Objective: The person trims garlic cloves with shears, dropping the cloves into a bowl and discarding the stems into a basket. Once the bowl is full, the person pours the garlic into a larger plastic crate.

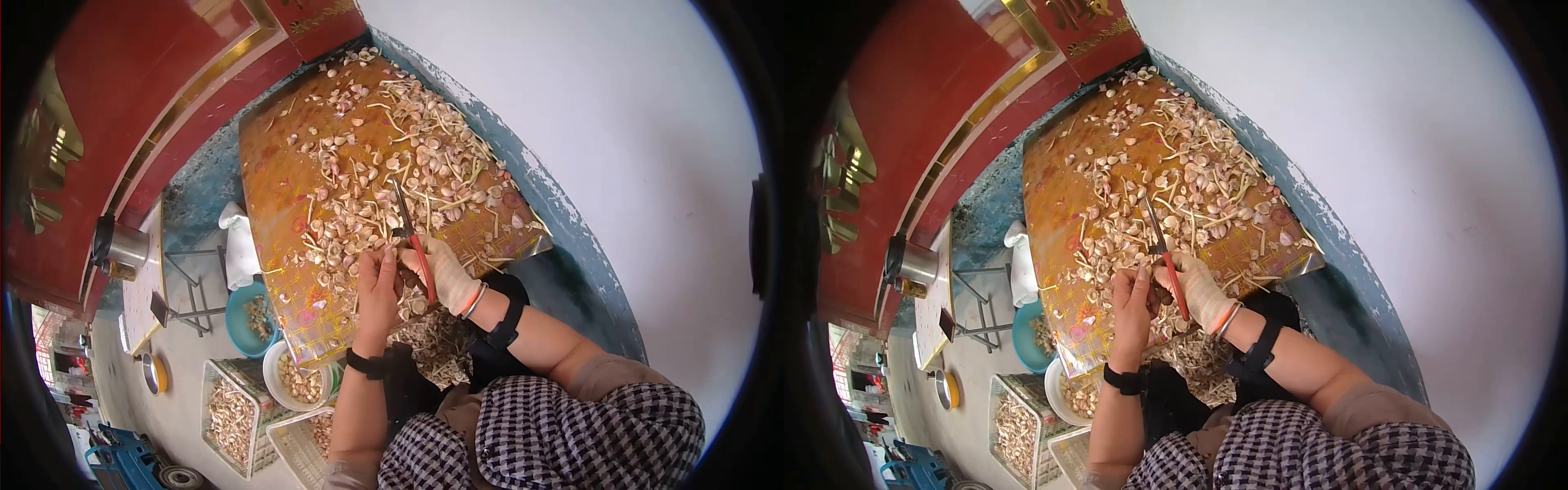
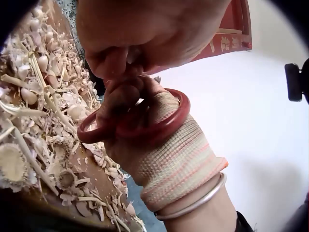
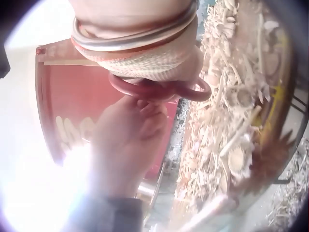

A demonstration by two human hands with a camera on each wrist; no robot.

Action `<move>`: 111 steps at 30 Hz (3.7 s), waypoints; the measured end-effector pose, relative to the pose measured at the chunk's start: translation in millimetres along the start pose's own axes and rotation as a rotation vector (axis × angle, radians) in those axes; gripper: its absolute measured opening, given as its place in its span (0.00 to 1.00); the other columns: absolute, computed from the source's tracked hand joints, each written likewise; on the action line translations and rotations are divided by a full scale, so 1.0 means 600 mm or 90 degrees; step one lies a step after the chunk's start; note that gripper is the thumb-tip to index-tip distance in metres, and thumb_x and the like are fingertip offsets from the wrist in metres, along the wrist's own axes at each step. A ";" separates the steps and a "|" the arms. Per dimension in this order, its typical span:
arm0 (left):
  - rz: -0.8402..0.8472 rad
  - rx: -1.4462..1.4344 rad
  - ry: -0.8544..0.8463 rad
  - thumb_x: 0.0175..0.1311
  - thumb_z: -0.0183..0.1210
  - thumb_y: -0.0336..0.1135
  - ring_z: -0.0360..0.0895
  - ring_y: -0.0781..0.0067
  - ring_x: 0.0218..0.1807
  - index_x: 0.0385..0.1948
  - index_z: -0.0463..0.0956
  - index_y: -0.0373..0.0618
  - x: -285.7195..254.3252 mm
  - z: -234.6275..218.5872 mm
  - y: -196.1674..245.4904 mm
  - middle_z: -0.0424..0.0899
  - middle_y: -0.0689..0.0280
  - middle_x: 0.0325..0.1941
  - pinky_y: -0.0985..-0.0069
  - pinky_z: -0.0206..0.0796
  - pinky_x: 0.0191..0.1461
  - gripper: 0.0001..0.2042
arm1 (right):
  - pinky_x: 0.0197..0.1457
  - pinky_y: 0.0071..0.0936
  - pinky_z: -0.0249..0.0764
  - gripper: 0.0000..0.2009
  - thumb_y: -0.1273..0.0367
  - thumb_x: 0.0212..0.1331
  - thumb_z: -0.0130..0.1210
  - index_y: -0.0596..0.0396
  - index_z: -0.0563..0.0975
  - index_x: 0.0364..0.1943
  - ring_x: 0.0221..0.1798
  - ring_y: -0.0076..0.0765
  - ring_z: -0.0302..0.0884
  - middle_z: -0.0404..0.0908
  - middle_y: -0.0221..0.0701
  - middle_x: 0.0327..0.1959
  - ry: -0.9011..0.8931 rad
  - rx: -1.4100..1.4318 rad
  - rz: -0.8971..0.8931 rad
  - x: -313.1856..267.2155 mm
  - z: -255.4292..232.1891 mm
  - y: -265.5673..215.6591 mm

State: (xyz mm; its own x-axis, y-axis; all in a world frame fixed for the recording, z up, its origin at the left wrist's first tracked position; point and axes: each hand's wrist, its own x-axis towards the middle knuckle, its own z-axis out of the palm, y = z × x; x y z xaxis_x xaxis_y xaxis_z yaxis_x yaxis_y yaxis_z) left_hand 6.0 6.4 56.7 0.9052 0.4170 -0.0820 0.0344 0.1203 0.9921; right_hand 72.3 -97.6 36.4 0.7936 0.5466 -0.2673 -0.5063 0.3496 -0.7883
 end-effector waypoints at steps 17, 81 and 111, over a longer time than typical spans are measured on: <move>-0.027 -0.186 -0.057 0.74 0.46 0.34 0.51 0.86 0.14 0.29 0.58 0.52 -0.015 -0.032 0.013 0.57 0.76 0.15 0.83 0.42 0.16 0.10 | 0.38 0.20 0.67 0.21 0.59 0.53 0.69 0.60 0.75 0.42 0.34 0.20 0.67 0.74 0.25 0.32 -0.103 -0.291 -0.090 -0.015 0.011 -0.049; -0.101 0.393 -0.064 0.53 0.69 0.33 0.64 0.85 0.25 0.31 0.77 0.37 -0.132 -0.095 0.092 0.73 0.74 0.21 0.82 0.58 0.27 0.11 | 0.42 0.41 0.75 0.20 0.52 0.51 0.60 0.55 0.75 0.34 0.38 0.48 0.80 0.79 0.40 0.32 -0.226 -1.112 -0.338 -0.170 -0.035 -0.128; -0.150 0.429 -0.032 0.50 0.70 0.31 0.64 0.88 0.21 0.27 0.76 0.38 -0.387 -0.119 0.128 0.72 0.74 0.16 0.83 0.55 0.23 0.11 | 0.37 0.40 0.74 0.20 0.52 0.51 0.60 0.55 0.75 0.35 0.37 0.41 0.80 0.78 0.34 0.31 -0.496 -1.244 -0.352 -0.313 0.031 -0.101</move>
State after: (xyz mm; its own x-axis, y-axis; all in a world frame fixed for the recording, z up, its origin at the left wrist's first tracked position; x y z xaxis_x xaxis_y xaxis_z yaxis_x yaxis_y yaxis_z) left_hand -231.8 -16.8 145.5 0.8591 0.4052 -0.3128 0.4713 -0.3875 0.7923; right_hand -52.7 -207.2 144.7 0.1833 0.9814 -0.0574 0.9538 -0.1916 -0.2315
